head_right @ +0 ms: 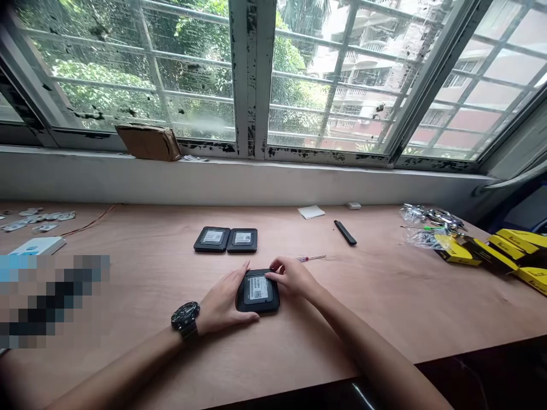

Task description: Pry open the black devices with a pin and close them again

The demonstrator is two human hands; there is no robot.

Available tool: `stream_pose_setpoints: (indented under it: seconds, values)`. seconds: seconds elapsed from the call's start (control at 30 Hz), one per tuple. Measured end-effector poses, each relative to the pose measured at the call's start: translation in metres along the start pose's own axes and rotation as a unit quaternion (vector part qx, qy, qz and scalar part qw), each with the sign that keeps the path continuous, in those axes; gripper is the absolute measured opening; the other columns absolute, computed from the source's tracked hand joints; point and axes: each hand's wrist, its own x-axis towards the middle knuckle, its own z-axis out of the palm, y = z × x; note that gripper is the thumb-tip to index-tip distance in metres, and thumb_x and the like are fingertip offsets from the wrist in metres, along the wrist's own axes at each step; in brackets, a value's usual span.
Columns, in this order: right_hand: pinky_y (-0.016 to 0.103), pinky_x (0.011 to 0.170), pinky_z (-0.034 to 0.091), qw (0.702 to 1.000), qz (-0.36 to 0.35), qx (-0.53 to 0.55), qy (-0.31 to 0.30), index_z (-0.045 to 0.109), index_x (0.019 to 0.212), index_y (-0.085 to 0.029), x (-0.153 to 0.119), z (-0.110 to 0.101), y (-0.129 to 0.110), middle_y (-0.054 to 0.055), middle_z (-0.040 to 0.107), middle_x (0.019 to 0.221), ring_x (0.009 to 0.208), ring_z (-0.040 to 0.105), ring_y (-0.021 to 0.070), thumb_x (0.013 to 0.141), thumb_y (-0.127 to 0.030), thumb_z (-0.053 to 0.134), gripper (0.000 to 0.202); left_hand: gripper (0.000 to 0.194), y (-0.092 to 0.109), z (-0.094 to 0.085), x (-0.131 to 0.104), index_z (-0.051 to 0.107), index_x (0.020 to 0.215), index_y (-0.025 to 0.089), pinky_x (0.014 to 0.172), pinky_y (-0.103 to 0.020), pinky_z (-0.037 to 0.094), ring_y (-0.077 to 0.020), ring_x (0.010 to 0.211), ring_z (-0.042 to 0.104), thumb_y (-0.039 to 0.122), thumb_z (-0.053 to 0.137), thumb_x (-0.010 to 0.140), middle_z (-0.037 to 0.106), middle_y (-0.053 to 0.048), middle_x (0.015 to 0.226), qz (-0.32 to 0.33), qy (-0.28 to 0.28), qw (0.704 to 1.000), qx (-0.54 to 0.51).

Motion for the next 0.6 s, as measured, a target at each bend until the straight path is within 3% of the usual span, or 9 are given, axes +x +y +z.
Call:
stream_pose_setpoints:
  seconds: [0.3, 0.6]
  values:
    - [0.029, 0.06, 0.044, 0.995, 0.001, -0.087, -0.055, 0.07, 0.087, -0.022, 0.036, -0.01, -0.019, 0.005, 0.076, 0.089, 0.077, 0.068, 0.022, 0.081, -0.056, 0.075, 0.035, 0.133, -0.011, -0.011, 0.0, 0.006, 0.164, 0.027, 0.117, -0.054, 0.037, -0.04, 0.143, 0.041, 0.058, 0.089, 0.064, 0.036, -0.016, 0.159, -0.008, 0.023, 0.999, -0.048]
    - [0.031, 0.058, 0.038, 0.978, -0.032, -0.19, -0.082, 0.059, 0.086, -0.021, 0.047, 0.004, -0.029, 0.01, 0.072, 0.088, 0.074, 0.064, 0.0259, 0.071, -0.087, 0.062, 0.068, 0.135, -0.014, -0.012, 0.0, 0.008, 0.164, 0.029, 0.118, -0.054, 0.037, -0.0396, 0.144, 0.04, 0.055, 0.092, 0.062, 0.037, -0.015, 0.159, -0.021, 0.023, 0.997, -0.075]
